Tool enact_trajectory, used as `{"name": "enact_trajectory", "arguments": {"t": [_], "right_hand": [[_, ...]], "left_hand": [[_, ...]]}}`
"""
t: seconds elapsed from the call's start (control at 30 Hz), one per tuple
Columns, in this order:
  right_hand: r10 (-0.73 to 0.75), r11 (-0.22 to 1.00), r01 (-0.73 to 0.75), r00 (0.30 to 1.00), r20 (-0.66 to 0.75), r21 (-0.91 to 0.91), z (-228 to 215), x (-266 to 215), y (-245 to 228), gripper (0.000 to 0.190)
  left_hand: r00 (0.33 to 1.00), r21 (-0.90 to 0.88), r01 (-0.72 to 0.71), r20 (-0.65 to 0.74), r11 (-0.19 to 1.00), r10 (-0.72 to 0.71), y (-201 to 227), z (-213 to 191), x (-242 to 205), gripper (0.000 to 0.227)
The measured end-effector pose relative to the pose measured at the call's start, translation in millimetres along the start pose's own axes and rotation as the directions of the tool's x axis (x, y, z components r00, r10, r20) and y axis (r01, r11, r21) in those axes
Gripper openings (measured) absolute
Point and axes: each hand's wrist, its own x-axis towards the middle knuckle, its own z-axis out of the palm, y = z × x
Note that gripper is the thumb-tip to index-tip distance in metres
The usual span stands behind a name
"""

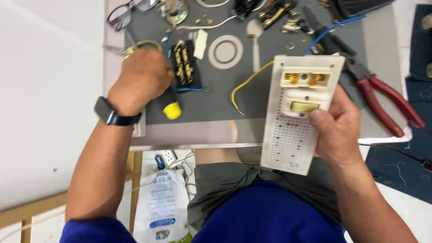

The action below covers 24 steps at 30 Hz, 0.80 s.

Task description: The person assembles an electrical outlet by connecting wires to a white plastic housing. They use a screwdriver to tighten the terminal screws and secure the internal components, then insert a socket module into the housing and fasten it.

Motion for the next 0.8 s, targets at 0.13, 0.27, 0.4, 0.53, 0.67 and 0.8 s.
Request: {"name": "enact_trajectory", "arguments": {"t": [0.13, 0.27, 0.4, 0.53, 0.67, 0.8], "right_hand": [[0.025, 0.999, -0.025, 1.000, -0.009, 0.034, 2.6, 1.2, -2.9, 0.076], [-0.050, 0.995, 0.054, 0.997, -0.058, 0.079, 2.1, 6.2, -0.1, 0.056], [-0.034, 0.991, 0.039, 0.999, -0.039, 0.126, 3.2, 6.4, -3.9, 0.054], [-0.010, 0.987, 0.017, 0.999, -0.043, 0.161, -2.7, -1.3, -6.9, 0.055], [0.082, 0.997, -0.081, 0.995, -0.062, 0.021, -9.3, -4.1, 2.6, 0.075], [0.031, 0.998, -0.026, 0.995, -0.091, 0.056, -11.8, -1.3, 10.1, 0.087]], "left_hand": [[1.000, -0.006, 0.018, -0.021, 1.000, -0.018, -0.4, 7.0, 10.3, 0.019], [0.996, -0.036, 0.050, -0.073, 0.998, -0.053, 2.9, 9.5, 21.1, 0.022], [0.998, -0.072, 0.026, -0.048, 0.997, -0.030, 1.7, 11.0, 25.4, 0.020], [0.997, -0.148, 0.060, -0.028, 0.987, -0.065, 11.4, -2.4, 9.7, 0.026], [0.998, -0.282, 0.020, 0.057, 0.959, -0.004, -2.0, -31.7, -13.3, 0.011], [0.994, -0.300, -0.112, -0.014, 0.947, 0.113, -1.1, -30.9, -22.3, 0.041]]}}
